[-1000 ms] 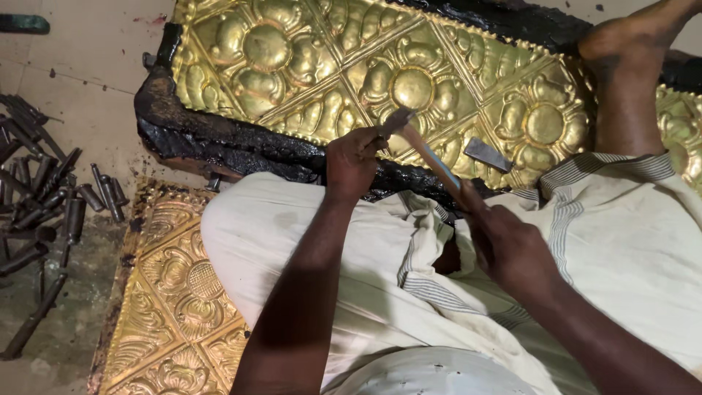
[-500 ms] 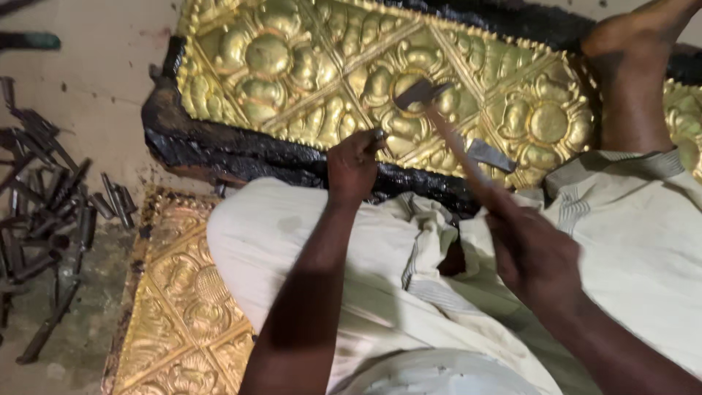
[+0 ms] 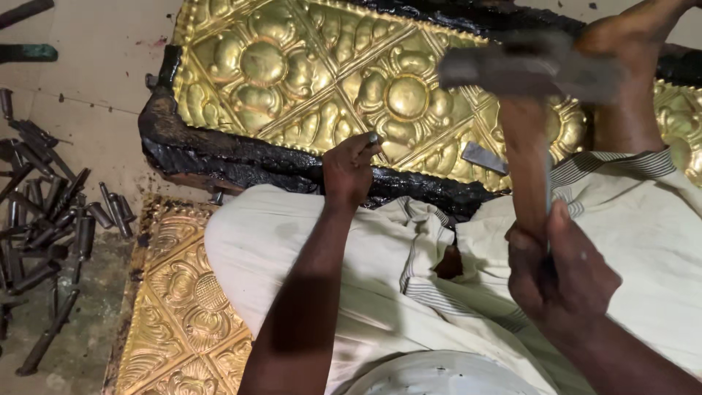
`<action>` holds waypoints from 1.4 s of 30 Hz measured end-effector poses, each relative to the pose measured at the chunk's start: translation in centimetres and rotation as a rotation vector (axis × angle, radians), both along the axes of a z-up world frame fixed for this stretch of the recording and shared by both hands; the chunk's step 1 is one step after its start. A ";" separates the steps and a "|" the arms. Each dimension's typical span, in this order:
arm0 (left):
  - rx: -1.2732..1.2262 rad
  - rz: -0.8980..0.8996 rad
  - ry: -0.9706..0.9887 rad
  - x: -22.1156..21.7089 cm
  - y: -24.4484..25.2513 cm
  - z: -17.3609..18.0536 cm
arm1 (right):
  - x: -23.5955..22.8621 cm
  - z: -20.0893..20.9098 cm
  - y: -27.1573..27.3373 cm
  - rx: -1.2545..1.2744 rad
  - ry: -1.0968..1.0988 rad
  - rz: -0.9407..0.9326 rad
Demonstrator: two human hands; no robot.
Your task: The person is hammering a decorative pattern onto a gold-colored metal sheet using a hammer and a chisel. They repeatedly strike the chisel to emboss the design while sitting on the floor.
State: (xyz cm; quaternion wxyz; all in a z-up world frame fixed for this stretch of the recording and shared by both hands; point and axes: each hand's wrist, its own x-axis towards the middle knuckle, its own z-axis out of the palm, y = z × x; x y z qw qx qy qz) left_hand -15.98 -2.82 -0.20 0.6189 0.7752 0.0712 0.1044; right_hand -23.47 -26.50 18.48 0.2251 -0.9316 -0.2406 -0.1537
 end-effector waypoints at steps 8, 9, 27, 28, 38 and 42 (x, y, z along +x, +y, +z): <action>0.055 0.036 -0.037 -0.2 0.3 -0.5 | 0.9 -0.4 1.2 -0.251 0.322 -0.066; -0.002 0.033 -0.095 -0.3 -0.1 -0.9 | 0.1 0.3 0.6 -0.114 0.212 -0.033; 0.002 0.046 -0.007 -0.2 -0.4 -1.4 | 0.0 -2.5 -0.9 -0.108 0.266 0.135; -0.019 0.067 0.015 0.0 -0.3 -1.4 | -0.1 -2.3 -0.8 -0.127 0.263 0.105; 0.180 0.026 -0.028 -0.2 0.0 -0.6 | 0.1 -2.1 0.6 -0.192 0.368 0.095; 0.127 0.080 -0.080 0.1 0.5 -0.9 | -0.4 -1.8 0.4 -0.126 0.347 0.061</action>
